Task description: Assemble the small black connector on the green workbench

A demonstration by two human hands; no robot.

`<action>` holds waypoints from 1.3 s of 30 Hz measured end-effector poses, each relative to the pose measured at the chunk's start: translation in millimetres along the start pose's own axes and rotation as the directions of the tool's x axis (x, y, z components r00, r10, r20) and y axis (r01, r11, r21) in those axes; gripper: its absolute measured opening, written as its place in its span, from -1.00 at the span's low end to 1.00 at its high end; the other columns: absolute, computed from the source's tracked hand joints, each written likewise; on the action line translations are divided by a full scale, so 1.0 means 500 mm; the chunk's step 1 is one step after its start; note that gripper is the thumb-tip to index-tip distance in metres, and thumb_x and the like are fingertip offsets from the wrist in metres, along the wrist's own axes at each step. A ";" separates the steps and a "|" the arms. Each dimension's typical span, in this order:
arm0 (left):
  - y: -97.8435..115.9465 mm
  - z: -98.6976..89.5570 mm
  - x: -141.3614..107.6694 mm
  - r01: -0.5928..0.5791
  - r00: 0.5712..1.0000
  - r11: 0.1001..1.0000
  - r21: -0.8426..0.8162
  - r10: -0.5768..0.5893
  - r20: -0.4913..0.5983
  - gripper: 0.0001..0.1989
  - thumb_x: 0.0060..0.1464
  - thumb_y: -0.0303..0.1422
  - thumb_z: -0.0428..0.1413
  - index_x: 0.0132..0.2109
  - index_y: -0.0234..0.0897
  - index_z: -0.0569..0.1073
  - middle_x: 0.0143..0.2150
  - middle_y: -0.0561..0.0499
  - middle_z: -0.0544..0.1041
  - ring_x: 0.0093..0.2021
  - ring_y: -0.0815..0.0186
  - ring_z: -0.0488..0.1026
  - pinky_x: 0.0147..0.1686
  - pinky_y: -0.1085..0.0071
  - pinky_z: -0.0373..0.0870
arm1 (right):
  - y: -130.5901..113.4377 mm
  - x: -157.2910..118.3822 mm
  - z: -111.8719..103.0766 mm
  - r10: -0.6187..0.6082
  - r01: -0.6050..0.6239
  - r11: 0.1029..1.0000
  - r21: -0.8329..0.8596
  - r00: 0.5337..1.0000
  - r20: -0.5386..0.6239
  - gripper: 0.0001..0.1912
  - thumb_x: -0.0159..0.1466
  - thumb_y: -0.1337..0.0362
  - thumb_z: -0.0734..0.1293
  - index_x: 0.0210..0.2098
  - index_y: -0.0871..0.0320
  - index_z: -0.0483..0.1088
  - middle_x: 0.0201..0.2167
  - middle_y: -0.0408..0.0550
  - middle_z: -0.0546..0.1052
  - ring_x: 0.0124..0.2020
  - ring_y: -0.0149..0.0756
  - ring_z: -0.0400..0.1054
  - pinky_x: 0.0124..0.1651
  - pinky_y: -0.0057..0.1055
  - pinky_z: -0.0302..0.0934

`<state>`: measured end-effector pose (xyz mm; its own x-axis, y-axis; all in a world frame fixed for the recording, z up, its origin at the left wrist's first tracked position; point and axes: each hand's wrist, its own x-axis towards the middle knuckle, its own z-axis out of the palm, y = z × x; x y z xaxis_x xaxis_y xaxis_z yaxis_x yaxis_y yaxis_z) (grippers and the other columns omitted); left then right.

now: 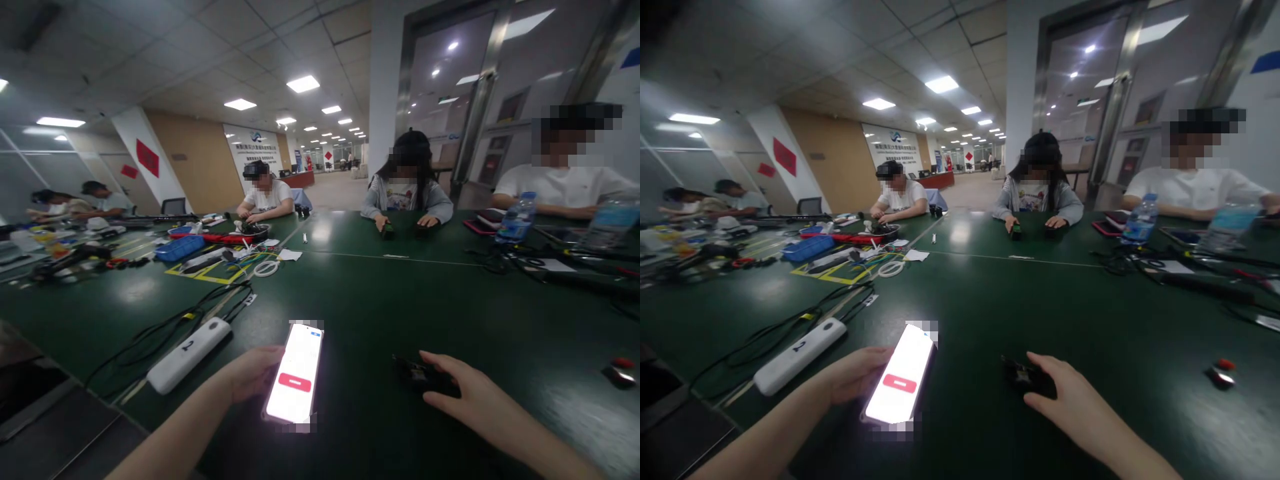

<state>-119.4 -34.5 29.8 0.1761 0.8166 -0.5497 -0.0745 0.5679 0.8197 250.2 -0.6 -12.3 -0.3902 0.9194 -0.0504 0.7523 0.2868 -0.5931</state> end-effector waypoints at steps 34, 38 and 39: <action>-0.124 0.065 -0.047 -0.011 0.802 0.636 0.772 0.467 -0.373 -0.01 -0.16 -0.16 0.11 0.27 -0.39 -0.28 0.24 -0.28 0.10 0.24 -0.13 -0.04 0.12 -0.03 -0.01 | -0.003 0.008 0.002 -0.013 0.013 0.997 0.078 1.000 0.003 -0.29 0.09 -0.03 0.16 0.15 0.22 0.20 0.01 -0.07 0.18 0.00 -0.08 0.07 0.03 -0.33 0.12; -0.095 0.070 -0.033 0.065 0.812 0.579 0.813 0.443 -0.380 -0.03 -0.16 -0.16 0.08 0.27 -0.43 -0.27 0.23 -0.29 0.11 0.22 -0.08 0.03 0.08 0.01 0.10 | 0.005 0.009 0.006 -0.013 0.012 0.998 0.068 1.000 0.016 -0.31 0.11 0.02 0.19 0.17 0.24 0.16 0.01 -0.07 0.18 -0.01 -0.12 0.08 0.03 -0.35 0.12; -0.092 0.069 -0.028 0.072 0.809 0.550 0.832 0.455 -0.371 -0.05 -0.14 -0.17 0.06 0.27 -0.43 -0.25 0.22 -0.28 0.12 0.22 -0.06 0.05 0.07 0.03 0.13 | 0.006 0.009 0.006 -0.007 0.006 0.998 0.060 1.000 0.025 -0.31 0.11 0.04 0.20 0.17 0.25 0.15 0.01 -0.06 0.17 -0.01 -0.13 0.07 0.05 -0.35 0.10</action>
<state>-84.5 -75.8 5.5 -0.2556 0.9578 -0.1314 0.7883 0.2852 0.5452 249.3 3.4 -16.9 -0.4087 0.9103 -0.0657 0.7168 0.2756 -0.6405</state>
